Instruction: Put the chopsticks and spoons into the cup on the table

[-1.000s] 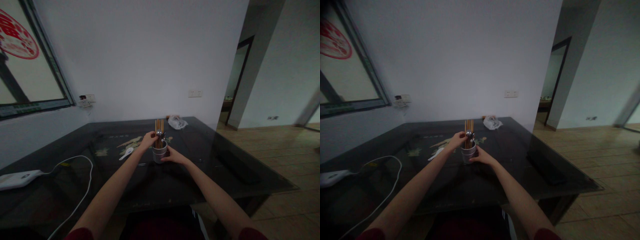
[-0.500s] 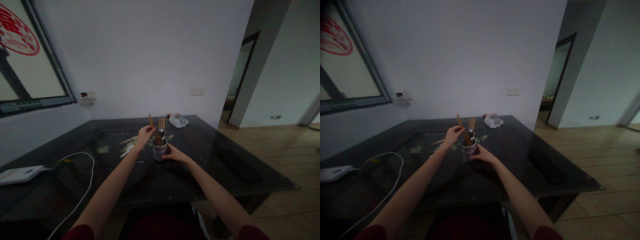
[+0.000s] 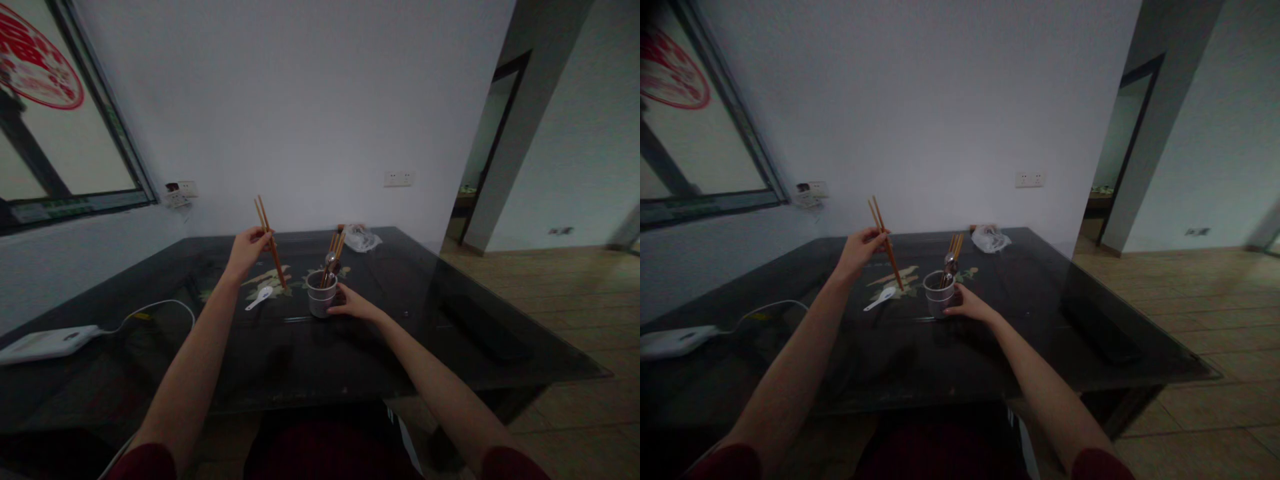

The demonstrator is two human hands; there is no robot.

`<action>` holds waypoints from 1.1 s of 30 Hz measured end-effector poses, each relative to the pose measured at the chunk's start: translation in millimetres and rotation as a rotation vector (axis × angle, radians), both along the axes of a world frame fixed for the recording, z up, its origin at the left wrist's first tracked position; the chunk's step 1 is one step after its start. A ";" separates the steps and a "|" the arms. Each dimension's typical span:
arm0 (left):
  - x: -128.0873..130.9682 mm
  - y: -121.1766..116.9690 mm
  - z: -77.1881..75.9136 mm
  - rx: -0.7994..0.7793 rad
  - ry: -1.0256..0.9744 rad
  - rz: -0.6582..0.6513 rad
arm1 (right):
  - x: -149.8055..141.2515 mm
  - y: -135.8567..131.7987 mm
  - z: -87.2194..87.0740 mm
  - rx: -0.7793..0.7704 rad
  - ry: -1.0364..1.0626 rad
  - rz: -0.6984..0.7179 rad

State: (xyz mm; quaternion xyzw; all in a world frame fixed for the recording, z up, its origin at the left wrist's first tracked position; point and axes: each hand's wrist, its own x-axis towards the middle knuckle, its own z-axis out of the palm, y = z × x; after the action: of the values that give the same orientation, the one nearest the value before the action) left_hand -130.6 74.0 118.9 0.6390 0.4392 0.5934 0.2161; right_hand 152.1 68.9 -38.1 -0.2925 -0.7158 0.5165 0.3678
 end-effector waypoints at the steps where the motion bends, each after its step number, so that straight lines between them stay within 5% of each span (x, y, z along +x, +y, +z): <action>1: -6.0 4.1 -6.9 -0.084 0.042 -0.012 | 0.2 0.6 -0.9 0.003 -0.001 -0.004; 6: -14.6 25.2 -58.7 -0.421 0.373 0.071 | 0.2 2.9 -3.7 0.009 0.019 0.003; 10: -4.2 28.7 -88.1 -0.484 0.681 0.183 | -0.2 2.5 -3.8 0.001 0.016 -0.004; 14: 4.0 24.8 -97.4 -0.475 0.896 0.261 | -0.6 1.5 -3.5 -0.006 0.021 -0.015; 29: 4.1 25.1 -132.7 -0.311 1.142 0.457 | -1.8 -3.9 2.5 -0.002 -0.002 -0.023; 33: 0.9 27.0 -138.2 -0.386 1.129 0.452 | -1.6 -1.3 0.5 0.016 -0.007 -0.018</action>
State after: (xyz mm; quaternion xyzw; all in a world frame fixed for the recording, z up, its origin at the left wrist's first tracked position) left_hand -129.8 100.9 -19.3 0.6946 0.7082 0.1062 -0.0680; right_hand 150.5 67.6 -37.6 -0.2977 -0.7186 0.5064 0.3721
